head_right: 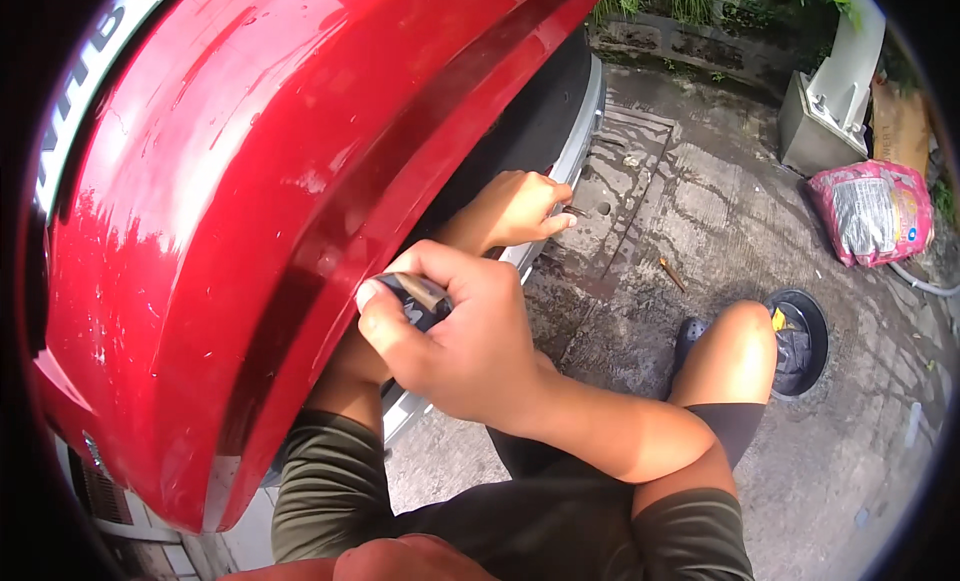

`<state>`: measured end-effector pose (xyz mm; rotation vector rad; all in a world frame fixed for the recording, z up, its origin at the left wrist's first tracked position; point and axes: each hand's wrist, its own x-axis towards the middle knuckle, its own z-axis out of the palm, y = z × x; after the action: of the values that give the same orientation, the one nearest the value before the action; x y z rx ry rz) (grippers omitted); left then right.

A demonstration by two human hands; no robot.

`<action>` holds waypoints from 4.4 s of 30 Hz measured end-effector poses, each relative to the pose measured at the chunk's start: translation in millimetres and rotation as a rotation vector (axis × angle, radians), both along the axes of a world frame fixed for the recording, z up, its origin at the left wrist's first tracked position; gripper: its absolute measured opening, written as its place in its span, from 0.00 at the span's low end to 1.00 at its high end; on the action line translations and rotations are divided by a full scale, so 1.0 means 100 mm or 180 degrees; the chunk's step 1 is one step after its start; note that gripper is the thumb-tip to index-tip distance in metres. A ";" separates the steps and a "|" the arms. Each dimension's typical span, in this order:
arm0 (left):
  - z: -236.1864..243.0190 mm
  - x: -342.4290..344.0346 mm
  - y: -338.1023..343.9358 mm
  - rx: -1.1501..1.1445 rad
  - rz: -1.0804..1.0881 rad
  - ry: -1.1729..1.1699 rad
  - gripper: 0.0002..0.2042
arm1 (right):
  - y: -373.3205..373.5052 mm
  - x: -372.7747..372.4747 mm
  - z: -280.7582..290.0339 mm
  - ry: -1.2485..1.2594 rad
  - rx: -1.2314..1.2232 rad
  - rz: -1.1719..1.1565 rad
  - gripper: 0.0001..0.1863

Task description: The person wets sandpaper in a bucket of water and sands the bumper of a car by hand, repeatedly folding and re-wetting the sandpaper.

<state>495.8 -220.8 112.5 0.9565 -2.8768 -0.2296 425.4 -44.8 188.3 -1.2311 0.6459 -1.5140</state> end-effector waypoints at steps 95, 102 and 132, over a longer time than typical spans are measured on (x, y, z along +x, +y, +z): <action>-0.03 -0.20 -0.65 -0.0707 0.1353 0.1282 0.14 | 1.35 -6.46 -6.90 0.3460 0.3475 -0.3038 0.12; 0.30 -0.16 -0.64 -0.1178 0.1461 0.0514 0.18 | 1.15 -6.04 -7.84 0.7333 0.2148 0.0338 0.13; 0.17 -0.07 -0.60 -0.0789 0.2058 0.0942 0.17 | 0.74 -6.04 -6.56 0.5966 0.4187 0.0200 0.18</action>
<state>488.5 -280.9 129.5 1.5652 -2.1324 0.0402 -178.2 29.2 -467.6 -1.1115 2.1620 0.7325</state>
